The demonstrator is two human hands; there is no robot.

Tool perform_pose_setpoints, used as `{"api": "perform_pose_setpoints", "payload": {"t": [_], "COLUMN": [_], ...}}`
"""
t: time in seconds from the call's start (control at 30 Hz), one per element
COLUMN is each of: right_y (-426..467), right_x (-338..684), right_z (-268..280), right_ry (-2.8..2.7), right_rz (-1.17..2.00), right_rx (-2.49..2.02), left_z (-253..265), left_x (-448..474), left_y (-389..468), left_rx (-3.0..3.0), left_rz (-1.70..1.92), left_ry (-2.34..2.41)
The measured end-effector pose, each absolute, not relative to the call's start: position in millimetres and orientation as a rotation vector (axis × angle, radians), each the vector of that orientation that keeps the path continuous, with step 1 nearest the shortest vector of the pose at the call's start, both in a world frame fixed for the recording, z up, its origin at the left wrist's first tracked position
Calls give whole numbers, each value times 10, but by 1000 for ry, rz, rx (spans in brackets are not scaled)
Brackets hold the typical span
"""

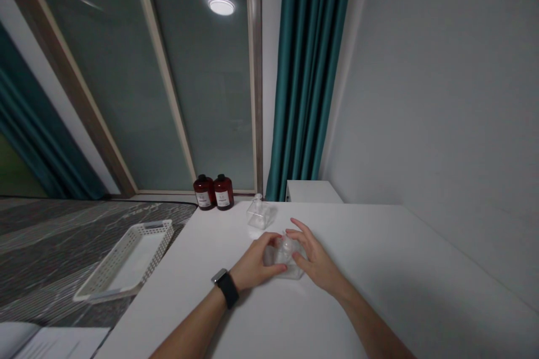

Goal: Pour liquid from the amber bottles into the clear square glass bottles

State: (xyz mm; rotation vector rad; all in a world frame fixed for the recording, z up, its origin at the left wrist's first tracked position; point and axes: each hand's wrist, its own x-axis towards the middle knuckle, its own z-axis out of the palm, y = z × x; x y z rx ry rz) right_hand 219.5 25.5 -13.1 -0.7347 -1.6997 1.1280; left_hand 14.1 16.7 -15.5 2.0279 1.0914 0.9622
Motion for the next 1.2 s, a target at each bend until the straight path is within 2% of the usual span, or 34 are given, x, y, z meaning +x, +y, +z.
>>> {"api": "perform_pose_setpoints", "payload": {"t": [0.57, 0.77, 1.0, 1.2], "right_y": [272, 296, 255, 256], "right_x": [2165, 2133, 2164, 2128], "right_z": [-165, -236, -149, -211], "right_ry": [-1670, -1675, -1691, -1687], "right_rz": [1228, 1068, 1254, 1193], "right_rx": [-758, -819, -787, -778], "left_z": [-141, -155, -127, -126], "left_x": [142, 165, 82, 101], "left_y": [165, 169, 232, 207], "left_rx": [2045, 1999, 1890, 1911], "left_rz": [949, 983, 920, 929], "left_ry": [1076, 1096, 1002, 981]}}
